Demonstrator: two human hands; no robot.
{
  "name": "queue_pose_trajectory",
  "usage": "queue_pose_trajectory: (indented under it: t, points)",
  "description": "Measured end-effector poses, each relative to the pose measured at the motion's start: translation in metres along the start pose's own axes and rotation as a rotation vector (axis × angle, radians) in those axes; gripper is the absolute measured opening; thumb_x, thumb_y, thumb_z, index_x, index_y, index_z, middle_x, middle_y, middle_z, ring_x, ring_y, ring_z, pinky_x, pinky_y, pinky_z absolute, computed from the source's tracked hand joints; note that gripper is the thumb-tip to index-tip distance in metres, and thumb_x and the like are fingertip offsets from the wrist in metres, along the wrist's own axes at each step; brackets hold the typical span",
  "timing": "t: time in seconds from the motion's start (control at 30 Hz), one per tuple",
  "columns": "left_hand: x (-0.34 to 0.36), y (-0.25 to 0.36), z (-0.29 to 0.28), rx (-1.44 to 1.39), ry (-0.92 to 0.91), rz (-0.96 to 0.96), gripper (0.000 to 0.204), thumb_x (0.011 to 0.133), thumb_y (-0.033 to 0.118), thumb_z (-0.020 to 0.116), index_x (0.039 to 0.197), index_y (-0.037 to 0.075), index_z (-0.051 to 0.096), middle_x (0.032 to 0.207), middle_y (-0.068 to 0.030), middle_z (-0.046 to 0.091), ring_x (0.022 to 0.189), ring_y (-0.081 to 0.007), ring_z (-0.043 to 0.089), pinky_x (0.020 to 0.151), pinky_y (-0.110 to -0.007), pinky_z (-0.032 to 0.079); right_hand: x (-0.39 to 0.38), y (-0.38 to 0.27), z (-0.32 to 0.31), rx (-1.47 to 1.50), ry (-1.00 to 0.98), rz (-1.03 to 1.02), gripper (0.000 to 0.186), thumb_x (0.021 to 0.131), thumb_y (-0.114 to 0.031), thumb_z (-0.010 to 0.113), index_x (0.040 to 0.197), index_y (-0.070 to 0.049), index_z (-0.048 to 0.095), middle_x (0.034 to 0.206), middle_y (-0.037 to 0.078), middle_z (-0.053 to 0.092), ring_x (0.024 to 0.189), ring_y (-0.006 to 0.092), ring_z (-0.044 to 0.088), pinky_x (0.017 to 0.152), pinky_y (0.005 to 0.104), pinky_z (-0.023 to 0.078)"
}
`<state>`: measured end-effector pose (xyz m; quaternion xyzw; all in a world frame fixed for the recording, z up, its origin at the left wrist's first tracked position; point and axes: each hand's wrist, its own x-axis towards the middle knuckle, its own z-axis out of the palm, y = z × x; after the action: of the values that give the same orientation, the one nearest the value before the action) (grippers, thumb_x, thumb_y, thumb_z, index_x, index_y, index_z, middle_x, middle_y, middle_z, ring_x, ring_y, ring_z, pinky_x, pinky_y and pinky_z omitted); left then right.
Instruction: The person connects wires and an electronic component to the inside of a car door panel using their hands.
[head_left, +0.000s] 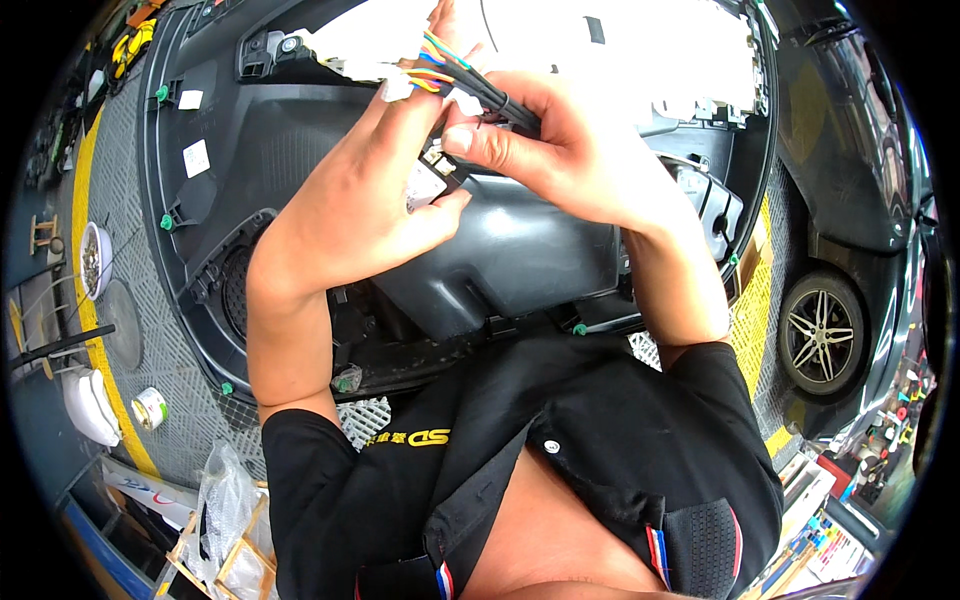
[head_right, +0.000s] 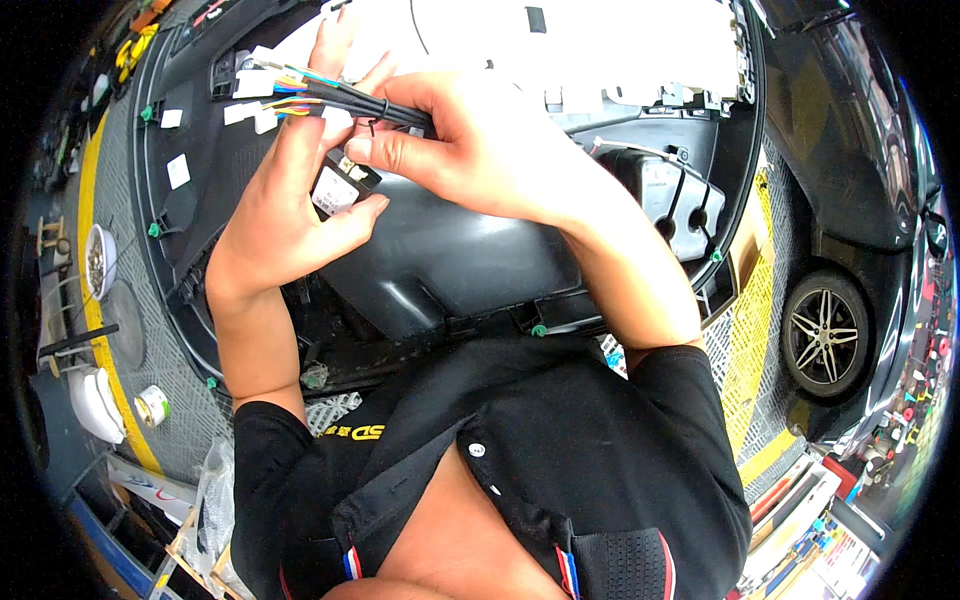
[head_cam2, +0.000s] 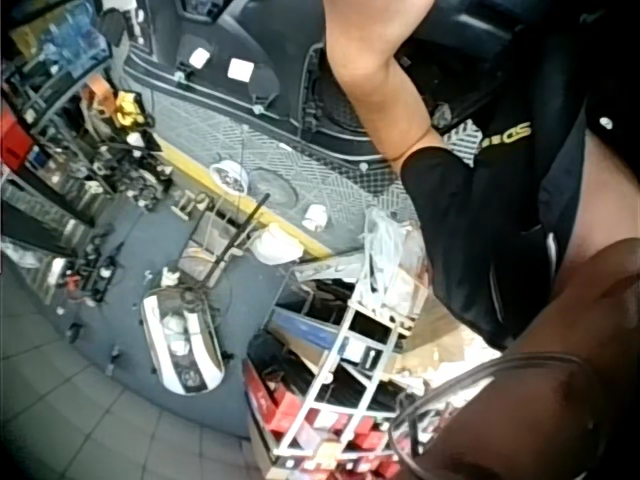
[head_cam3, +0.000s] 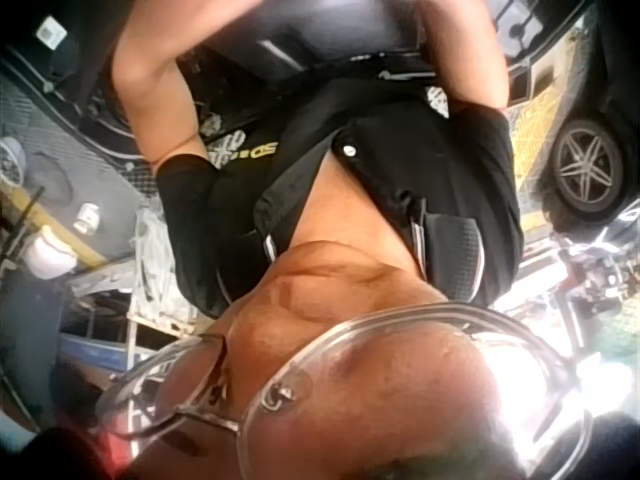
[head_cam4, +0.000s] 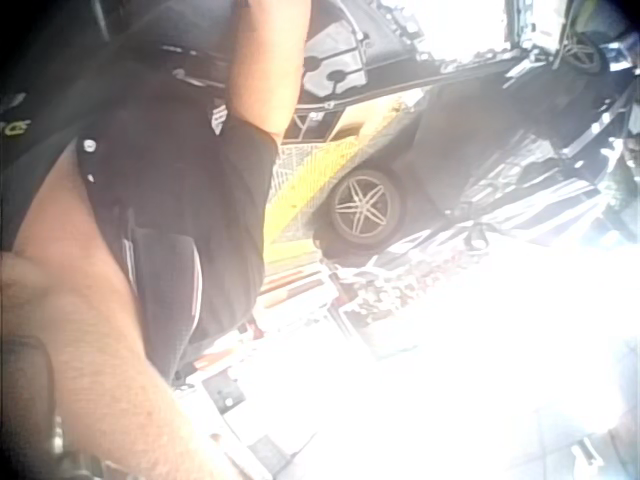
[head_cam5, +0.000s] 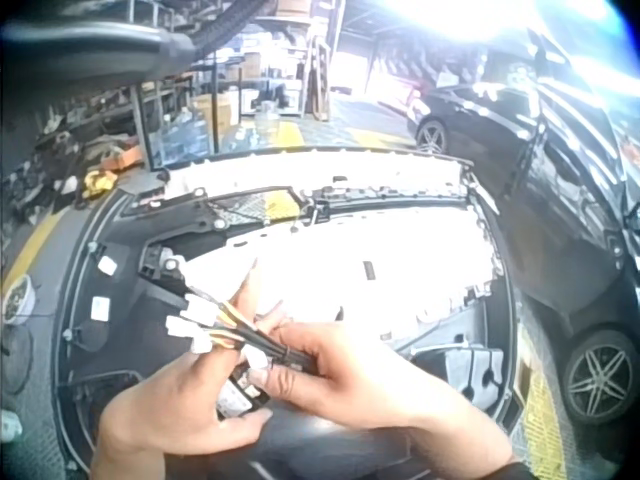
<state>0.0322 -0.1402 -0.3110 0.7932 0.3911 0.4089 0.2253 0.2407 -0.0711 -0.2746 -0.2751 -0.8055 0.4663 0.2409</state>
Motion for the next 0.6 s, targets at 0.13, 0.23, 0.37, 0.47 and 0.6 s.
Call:
queue_pose_trajectory:
  t: [0.13,0.23,0.37,0.47,0.6]
  points:
    - [-0.003,0.005,0.0,-0.051,-0.078,-0.068,0.078,0.076,-0.007,0.074,0.146,-0.007,0.04,0.159,-0.0255,0.037,0.141,-0.0388,0.049,0.113,-0.042,0.042,0.005,0.007,-0.009,0.02,-0.133,0.159,0.03,0.093,-0.03,0.078,0.102,-0.002,0.077,0.077,0.006,0.072,0.075,0.0101,0.065,0.069,0.031,0.05]
    - [-0.008,0.002,0.007,-0.055,-0.023,-0.041,0.078,0.075,-0.003,0.077,0.145,-0.005,0.043,0.148,-0.0244,0.05,0.132,-0.0378,0.056,0.109,-0.042,0.045,0.013,0.001,-0.016,-0.032,-0.223,0.213,0.028,0.091,-0.031,0.08,0.099,-0.004,0.079,0.073,0.002,0.07,0.071,0.0073,0.061,0.067,0.0286,0.047]
    - [-0.004,0.008,0.006,0.053,-0.001,0.012,0.083,0.073,0.001,0.08,0.147,-0.002,0.044,0.143,-0.025,0.053,0.132,-0.0391,0.055,0.11,-0.043,0.043,0.019,0.01,-0.018,0.081,-0.261,0.148,0.027,0.091,-0.029,0.08,0.099,-0.004,0.08,0.074,-0.003,0.068,0.068,0.0057,0.057,0.063,0.026,0.043]
    - [-0.01,-0.001,0.004,0.131,-0.043,0.036,0.083,0.072,0.003,0.081,0.147,-0.002,0.046,0.142,-0.0262,0.053,0.134,-0.0405,0.052,0.111,-0.044,0.042,0.021,0.019,-0.013,0.185,-0.275,0.145,0.026,0.091,-0.029,0.081,0.097,-0.004,0.079,0.074,-0.004,0.066,0.067,0.005,0.055,0.061,0.0249,0.041]
    - [-0.01,-0.001,0.003,0.068,-0.095,0.044,0.097,0.071,-0.001,0.08,0.156,0.001,0.033,0.153,-0.0254,0.045,0.143,-0.0384,0.046,0.116,-0.043,0.037,0.025,0.027,-0.015,0.297,-0.311,0.2,0.026,0.088,-0.031,0.083,0.089,-0.006,0.077,0.07,-0.005,0.063,0.064,0.0041,0.052,0.059,0.0235,0.039]
